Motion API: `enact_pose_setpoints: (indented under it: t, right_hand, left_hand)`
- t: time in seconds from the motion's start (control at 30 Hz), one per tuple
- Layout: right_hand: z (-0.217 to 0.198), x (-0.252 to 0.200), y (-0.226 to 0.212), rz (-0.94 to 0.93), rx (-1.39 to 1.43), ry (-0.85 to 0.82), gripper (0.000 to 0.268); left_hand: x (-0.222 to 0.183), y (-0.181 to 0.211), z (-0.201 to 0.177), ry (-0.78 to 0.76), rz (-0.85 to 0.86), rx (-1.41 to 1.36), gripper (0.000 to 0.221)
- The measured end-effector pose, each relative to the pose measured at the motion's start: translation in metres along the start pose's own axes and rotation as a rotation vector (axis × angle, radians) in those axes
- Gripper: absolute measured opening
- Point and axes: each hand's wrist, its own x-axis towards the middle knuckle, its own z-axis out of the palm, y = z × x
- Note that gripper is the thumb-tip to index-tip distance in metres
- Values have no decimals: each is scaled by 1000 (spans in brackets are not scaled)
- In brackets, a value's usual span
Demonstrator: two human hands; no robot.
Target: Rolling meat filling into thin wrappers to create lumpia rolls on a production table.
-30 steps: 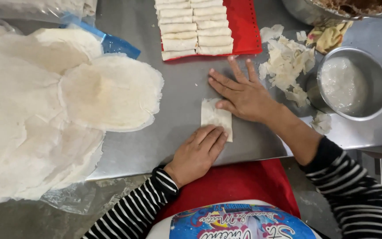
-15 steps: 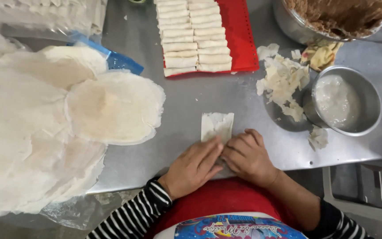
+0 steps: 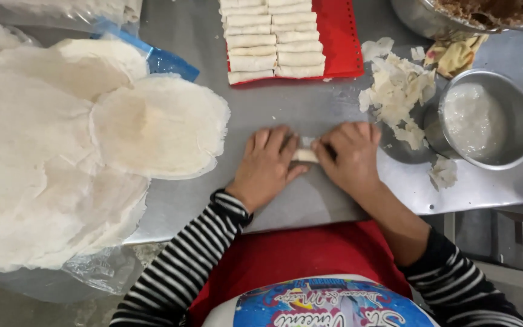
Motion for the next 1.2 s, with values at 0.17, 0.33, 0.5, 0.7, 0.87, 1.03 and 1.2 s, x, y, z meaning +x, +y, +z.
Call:
enact_pose_setpoints:
  t: [0.17, 0.33, 0.5, 0.7, 0.87, 1.03, 1.2]
  right_hand:
    - [-26, 2, -33, -54, 109, 32, 9]
    - [4, 19, 9, -21, 6, 7, 13]
    - [0, 35, 18, -3, -42, 19, 20]
    - [-20, 56, 17, -134, 233, -168, 23]
    - [-56, 109, 35, 312, 1133, -719, 20]
    - [-59, 209, 68, 328, 982, -767, 27]
    - [8, 307, 120, 145, 325, -416, 29]
  left_hand:
    - [-21, -1, 6, 214, 128, -27, 37]
    - [14, -13, 3, 51, 9, 13, 58]
    - [30, -25, 4, -47, -73, -7, 82]
    - [47, -39, -12, -20, -19, -207, 33]
    - [77, -42, -115, -360, -169, -920, 41]
    - [116, -81, -149, -230, -190, -811, 32]
    - [147, -165, -109, 84, -312, -510, 49]
